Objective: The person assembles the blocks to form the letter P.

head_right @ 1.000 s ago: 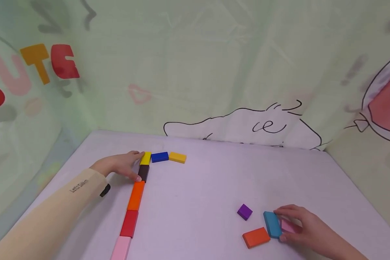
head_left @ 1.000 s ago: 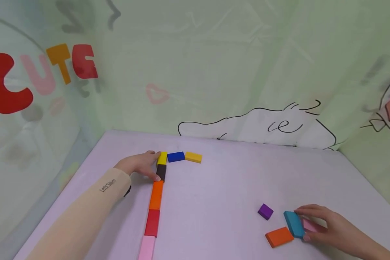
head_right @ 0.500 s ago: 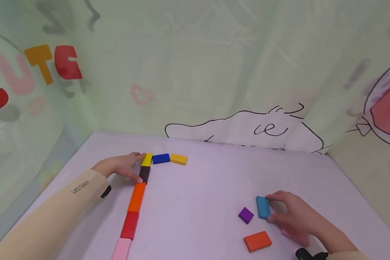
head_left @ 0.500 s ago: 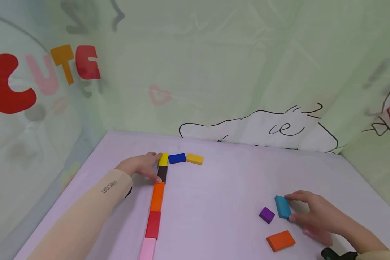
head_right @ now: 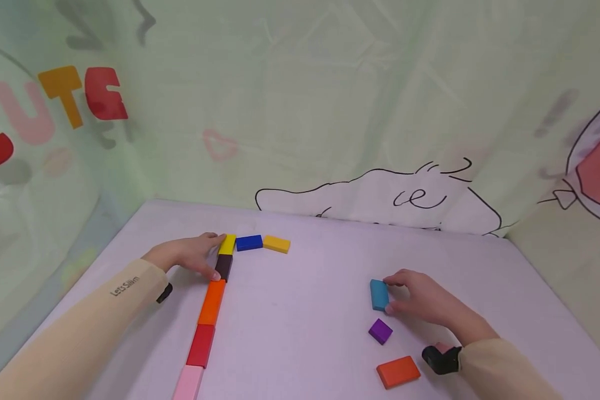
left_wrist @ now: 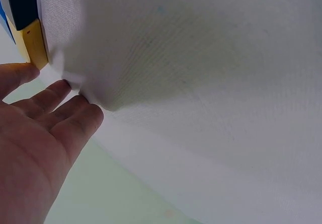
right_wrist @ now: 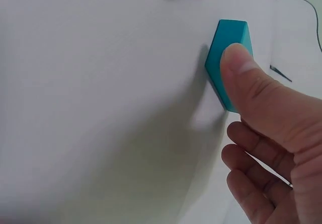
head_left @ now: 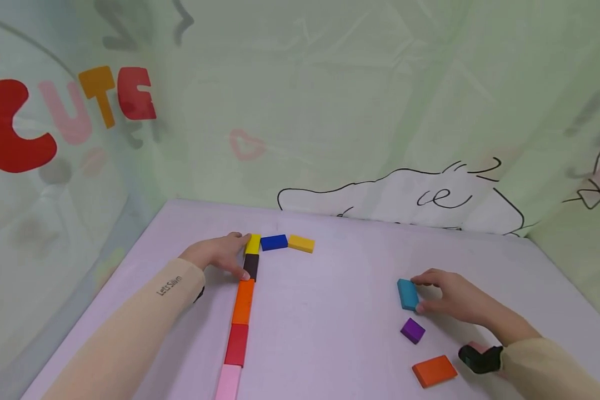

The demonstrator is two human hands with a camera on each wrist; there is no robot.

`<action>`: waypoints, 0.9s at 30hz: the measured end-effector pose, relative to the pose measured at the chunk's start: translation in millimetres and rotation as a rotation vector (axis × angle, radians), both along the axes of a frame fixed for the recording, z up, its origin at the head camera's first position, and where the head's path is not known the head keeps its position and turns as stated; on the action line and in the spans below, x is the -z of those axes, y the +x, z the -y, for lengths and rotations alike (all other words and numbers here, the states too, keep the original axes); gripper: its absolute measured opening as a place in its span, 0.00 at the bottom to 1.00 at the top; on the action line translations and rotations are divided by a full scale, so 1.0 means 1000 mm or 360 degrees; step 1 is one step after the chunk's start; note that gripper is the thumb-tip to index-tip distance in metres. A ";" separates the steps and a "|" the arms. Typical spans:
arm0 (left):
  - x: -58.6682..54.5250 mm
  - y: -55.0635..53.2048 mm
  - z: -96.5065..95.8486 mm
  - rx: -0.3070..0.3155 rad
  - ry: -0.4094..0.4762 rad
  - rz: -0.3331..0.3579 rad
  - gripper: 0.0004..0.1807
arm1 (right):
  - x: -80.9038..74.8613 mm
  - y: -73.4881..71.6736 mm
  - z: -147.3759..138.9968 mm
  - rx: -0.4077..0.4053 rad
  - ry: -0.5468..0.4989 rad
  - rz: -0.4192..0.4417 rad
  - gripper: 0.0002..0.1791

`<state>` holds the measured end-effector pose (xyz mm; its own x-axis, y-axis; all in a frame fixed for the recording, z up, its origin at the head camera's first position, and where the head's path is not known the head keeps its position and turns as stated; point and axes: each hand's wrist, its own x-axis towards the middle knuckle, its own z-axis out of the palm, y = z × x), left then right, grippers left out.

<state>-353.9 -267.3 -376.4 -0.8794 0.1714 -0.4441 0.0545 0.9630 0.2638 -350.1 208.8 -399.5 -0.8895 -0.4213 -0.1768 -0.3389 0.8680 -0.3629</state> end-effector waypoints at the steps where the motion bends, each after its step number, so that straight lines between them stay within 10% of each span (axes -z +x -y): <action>1: 0.000 0.000 0.000 -0.0001 -0.0002 0.0000 0.54 | 0.000 -0.001 0.004 -0.0005 -0.0006 -0.0002 0.36; 27: 0.000 0.000 0.000 -0.0031 0.0020 0.0003 0.55 | 0.004 -0.043 0.112 -0.0144 -0.0224 -0.0008 0.33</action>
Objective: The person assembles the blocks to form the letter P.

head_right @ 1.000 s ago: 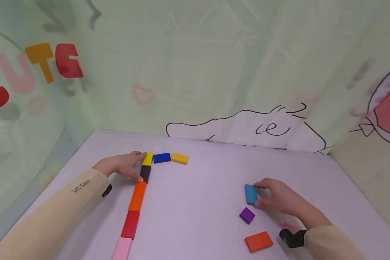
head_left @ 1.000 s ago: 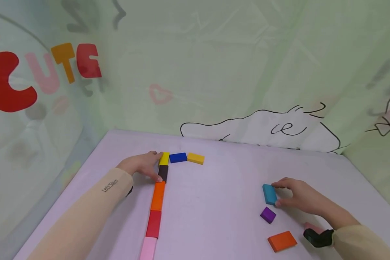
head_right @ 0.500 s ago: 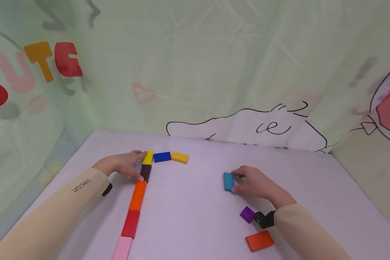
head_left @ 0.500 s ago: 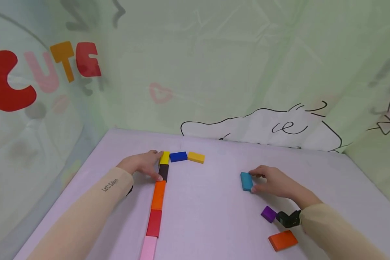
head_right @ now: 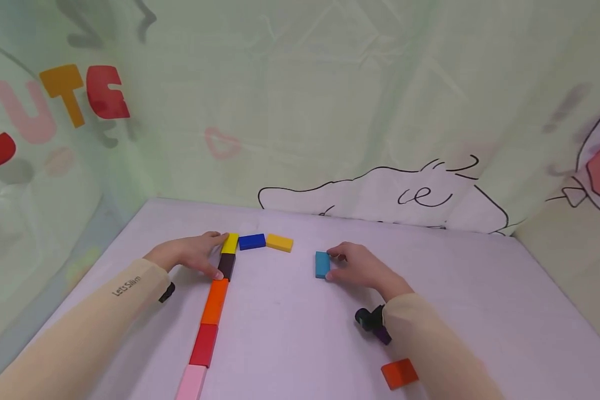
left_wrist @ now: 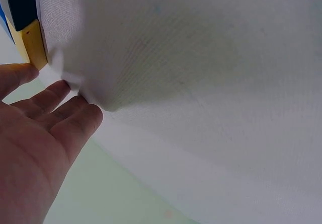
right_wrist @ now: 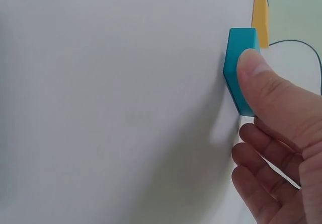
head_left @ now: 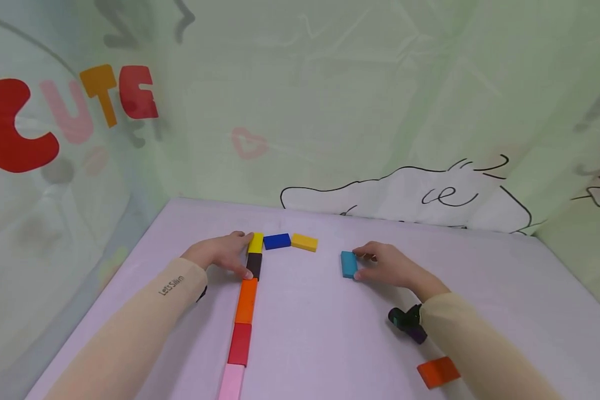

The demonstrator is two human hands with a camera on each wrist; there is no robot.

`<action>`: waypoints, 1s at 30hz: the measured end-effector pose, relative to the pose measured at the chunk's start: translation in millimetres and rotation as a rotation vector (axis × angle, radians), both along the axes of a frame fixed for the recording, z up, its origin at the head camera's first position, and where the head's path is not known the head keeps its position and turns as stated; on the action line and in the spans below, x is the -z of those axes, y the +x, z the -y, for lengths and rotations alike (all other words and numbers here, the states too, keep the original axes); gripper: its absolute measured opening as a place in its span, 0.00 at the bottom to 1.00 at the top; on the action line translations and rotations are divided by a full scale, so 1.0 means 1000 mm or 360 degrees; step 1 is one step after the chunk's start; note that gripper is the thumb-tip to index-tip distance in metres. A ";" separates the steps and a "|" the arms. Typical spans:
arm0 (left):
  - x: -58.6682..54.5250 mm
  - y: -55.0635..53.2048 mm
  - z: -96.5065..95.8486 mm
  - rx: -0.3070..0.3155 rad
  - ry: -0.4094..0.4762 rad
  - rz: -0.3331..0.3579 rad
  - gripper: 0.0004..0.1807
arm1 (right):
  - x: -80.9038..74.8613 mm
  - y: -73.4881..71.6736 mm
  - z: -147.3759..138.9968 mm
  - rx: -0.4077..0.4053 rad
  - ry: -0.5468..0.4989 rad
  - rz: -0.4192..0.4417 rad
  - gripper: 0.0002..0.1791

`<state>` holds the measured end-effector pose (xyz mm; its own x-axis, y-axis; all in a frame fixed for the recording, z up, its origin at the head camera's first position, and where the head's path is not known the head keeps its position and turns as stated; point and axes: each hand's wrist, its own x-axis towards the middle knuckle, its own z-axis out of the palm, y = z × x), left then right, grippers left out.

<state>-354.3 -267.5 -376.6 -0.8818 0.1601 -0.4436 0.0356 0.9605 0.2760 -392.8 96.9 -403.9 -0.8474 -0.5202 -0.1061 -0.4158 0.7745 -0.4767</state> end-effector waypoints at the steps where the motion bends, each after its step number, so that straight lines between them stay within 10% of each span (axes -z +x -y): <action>1: 0.000 0.000 0.000 0.0001 -0.0001 0.0000 0.55 | 0.001 -0.002 0.004 0.0000 -0.0004 0.0003 0.33; 30: 0.001 -0.003 0.000 -0.0017 -0.0016 0.0003 0.55 | 0.005 -0.028 0.048 -0.0010 0.0052 0.0071 0.34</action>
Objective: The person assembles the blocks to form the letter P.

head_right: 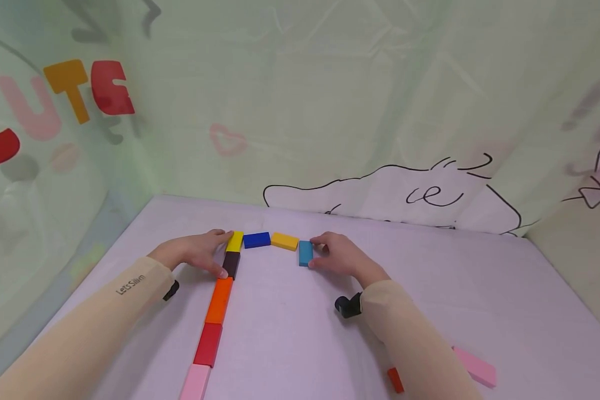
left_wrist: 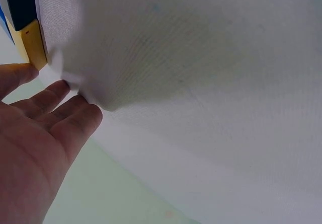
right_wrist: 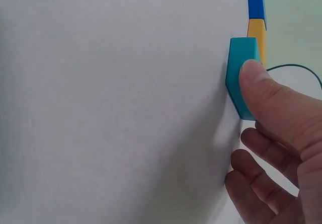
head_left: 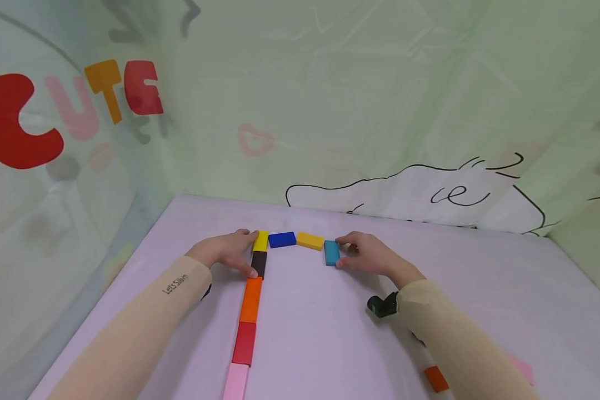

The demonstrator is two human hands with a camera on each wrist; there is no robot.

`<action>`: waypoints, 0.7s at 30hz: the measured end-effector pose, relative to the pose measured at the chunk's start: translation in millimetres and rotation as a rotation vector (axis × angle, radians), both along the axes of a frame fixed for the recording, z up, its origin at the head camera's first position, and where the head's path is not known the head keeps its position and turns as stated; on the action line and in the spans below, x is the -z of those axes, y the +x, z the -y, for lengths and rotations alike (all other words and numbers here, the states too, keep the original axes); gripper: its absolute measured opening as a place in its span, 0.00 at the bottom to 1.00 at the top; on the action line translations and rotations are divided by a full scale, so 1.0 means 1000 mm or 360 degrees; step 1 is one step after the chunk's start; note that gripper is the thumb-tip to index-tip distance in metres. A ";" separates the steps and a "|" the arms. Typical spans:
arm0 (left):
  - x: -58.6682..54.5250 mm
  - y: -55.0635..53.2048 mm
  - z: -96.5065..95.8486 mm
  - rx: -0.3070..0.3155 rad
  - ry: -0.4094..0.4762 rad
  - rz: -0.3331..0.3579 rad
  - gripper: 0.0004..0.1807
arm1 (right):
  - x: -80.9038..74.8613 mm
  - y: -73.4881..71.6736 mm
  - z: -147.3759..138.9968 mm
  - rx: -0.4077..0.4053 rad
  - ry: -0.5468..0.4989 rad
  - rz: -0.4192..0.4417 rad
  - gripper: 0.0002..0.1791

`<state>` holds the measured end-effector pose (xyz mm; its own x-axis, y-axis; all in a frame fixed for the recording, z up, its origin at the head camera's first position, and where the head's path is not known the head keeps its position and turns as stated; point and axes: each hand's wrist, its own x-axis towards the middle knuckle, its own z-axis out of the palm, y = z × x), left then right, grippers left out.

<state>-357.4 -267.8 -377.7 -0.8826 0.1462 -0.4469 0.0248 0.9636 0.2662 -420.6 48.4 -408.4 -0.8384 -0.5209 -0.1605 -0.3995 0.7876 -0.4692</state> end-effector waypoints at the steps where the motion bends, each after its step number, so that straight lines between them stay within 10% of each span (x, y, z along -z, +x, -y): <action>1: 0.000 0.000 0.000 -0.0001 0.0001 -0.0001 0.55 | 0.000 0.000 0.000 0.0002 0.0001 0.0003 0.34; 21: -0.001 0.002 0.001 0.0015 0.0000 0.0000 0.55 | -0.002 0.001 0.003 0.0034 0.0010 0.0027 0.35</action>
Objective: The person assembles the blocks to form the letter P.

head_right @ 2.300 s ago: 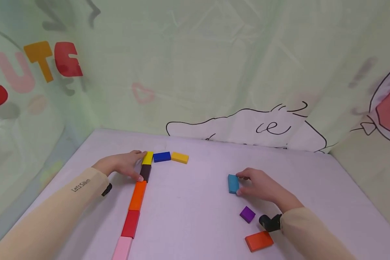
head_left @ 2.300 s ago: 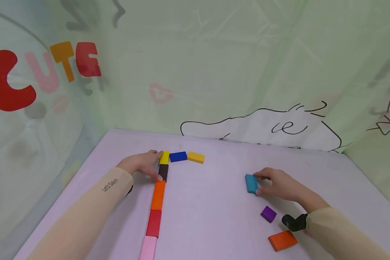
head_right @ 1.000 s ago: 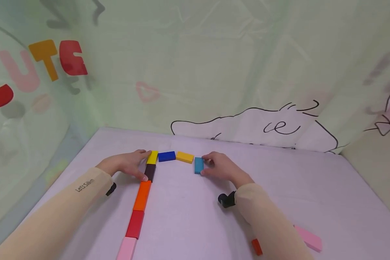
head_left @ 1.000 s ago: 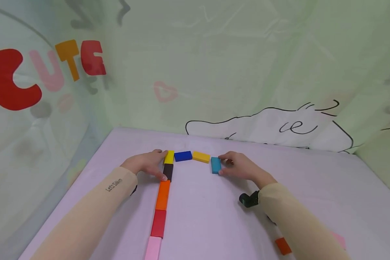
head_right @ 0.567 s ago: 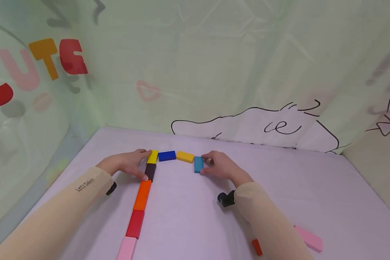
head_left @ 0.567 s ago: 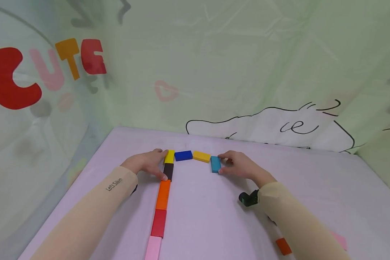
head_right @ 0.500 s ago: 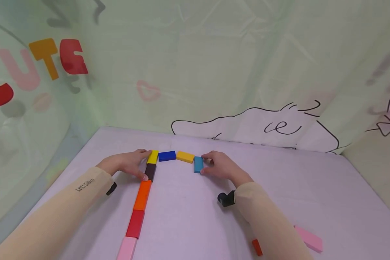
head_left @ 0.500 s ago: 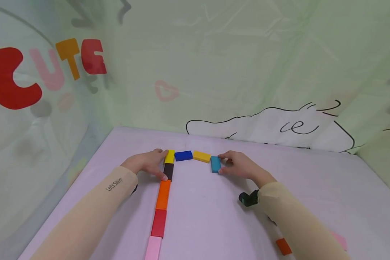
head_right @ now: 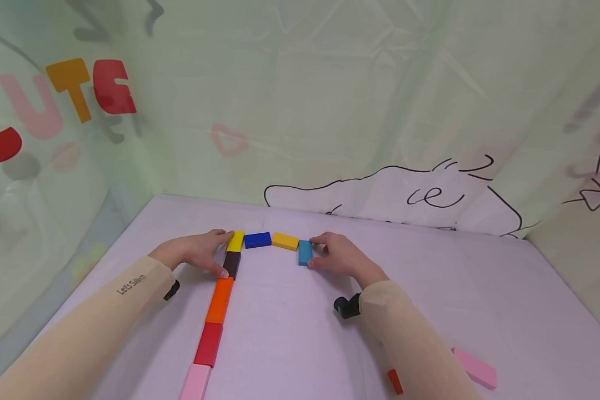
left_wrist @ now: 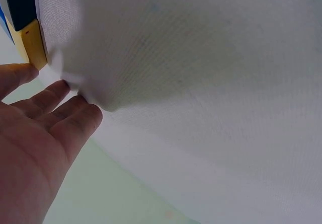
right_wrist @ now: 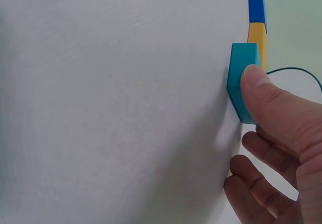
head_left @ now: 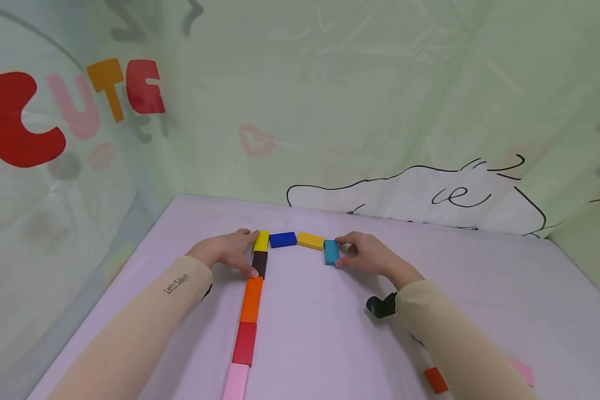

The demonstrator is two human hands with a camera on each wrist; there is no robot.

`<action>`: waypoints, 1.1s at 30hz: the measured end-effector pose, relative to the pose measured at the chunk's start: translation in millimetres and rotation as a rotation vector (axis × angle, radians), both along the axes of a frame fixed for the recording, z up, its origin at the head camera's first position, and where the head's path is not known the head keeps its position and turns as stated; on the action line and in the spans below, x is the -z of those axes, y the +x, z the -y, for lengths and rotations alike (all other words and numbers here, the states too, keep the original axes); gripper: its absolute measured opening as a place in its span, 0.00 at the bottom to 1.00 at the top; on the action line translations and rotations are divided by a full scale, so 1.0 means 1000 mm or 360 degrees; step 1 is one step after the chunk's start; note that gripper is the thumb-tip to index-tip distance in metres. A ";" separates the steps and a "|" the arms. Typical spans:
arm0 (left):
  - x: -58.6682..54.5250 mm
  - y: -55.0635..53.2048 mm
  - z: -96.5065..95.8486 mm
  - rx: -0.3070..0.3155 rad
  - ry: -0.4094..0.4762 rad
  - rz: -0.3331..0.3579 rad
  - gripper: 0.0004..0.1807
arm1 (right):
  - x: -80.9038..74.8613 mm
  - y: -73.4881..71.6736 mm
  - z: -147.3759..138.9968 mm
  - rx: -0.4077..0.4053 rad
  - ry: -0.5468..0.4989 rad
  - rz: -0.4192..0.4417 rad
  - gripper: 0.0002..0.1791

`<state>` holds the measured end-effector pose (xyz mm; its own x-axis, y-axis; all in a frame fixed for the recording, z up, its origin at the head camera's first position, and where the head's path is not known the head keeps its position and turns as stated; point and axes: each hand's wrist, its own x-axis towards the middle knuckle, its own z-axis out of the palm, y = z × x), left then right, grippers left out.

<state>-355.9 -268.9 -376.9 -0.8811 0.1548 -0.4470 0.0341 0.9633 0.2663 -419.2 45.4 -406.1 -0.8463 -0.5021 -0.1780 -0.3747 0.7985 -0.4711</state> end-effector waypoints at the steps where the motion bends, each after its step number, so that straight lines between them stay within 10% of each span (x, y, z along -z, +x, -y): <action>1: 0.000 0.000 0.000 -0.0001 0.0000 0.0000 0.55 | 0.000 0.000 0.000 0.0001 0.0001 0.0001 0.35; 33: 0.001 0.000 -0.001 0.0000 -0.0019 -0.0008 0.55 | -0.006 0.009 -0.011 -0.0051 -0.0026 -0.0001 0.32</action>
<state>-356.3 -267.9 -377.9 -0.8834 0.1495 -0.4441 0.0357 0.9665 0.2543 -410.7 56.6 -400.2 -0.8300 -0.5316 -0.1691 -0.4002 0.7785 -0.4835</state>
